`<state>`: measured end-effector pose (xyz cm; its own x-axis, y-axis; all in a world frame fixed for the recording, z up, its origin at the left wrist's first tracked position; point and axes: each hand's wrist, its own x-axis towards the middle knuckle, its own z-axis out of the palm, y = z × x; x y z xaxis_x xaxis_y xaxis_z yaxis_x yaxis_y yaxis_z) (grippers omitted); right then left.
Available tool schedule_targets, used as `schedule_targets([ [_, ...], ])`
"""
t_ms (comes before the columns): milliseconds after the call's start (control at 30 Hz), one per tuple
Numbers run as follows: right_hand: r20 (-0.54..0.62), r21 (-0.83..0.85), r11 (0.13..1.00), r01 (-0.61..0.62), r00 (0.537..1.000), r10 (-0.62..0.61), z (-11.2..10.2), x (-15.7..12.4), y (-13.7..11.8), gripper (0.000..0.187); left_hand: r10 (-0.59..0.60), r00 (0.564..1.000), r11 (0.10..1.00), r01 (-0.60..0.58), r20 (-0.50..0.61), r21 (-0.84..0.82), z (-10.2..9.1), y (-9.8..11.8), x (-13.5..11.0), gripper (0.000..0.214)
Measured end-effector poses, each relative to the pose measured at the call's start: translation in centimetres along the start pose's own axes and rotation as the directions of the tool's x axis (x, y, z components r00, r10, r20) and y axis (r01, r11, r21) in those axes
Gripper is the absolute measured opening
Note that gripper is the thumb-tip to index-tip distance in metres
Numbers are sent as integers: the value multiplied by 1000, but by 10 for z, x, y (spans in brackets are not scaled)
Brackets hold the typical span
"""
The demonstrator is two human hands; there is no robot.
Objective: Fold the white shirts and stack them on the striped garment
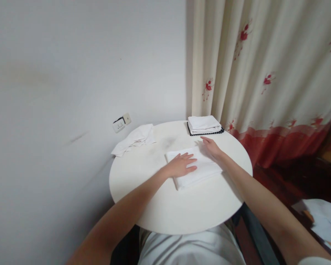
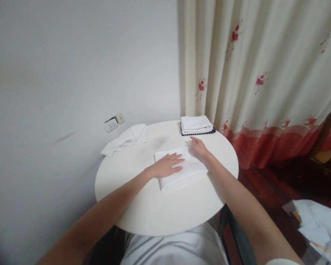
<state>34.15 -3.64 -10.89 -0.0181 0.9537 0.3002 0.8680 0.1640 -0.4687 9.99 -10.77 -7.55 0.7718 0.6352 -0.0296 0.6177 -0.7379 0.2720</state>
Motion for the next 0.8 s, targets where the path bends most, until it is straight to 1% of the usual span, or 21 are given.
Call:
schedule_targets([
  [100, -105, -20, 994, -105, 989, 102, -25, 4, 24, 66, 5, 1000, 1000, -5, -9, -19, -3, -7, 0, 51],
  [167, -152, -27, 988, -152, 977, 147, -34, 4, 36, 66, 17, 1000, 999, -18, -19, -36, -4, -9, -2, 50],
  [267, -184, -38, 984, -173, 969, 163, -34, 3, 40, 63, 76, 996, 996, -78, -37, -52, -6, 0, -8, 49],
  [333, -189, -42, 986, -163, 970, 153, -29, 3, 35, 63, 133, 990, 990, -135, -56, -32, -5, 9, -13, 49],
  [400, -184, -46, 989, -143, 974, 132, -25, 2, 27, 64, 162, 986, 987, -161, -50, 9, -3, 18, -17, 48],
  [500, -153, -67, 995, -68, 986, 57, -22, -3, 10, 60, 130, 992, 990, -129, -2, 56, 1, 26, -20, 51],
  [600, -93, -88, 993, 73, 992, -81, -18, -13, -12, 55, 93, 995, 992, -95, 27, 87, 6, 26, -21, 54],
  [667, -43, -90, 981, 171, 984, -176, -12, -21, -25, 51, 88, 996, 990, -90, 30, 105, 8, 24, -20, 55],
  [733, 40, -110, 962, 249, 968, -246, -5, -29, -36, 50, 89, 996, 989, -91, 22, 118, 9, 21, -21, 56],
  [800, 153, -157, 942, 295, 950, -272, 2, -35, -43, 52, 101, 995, 987, -101, 4, 123, 10, 20, -22, 56],
])
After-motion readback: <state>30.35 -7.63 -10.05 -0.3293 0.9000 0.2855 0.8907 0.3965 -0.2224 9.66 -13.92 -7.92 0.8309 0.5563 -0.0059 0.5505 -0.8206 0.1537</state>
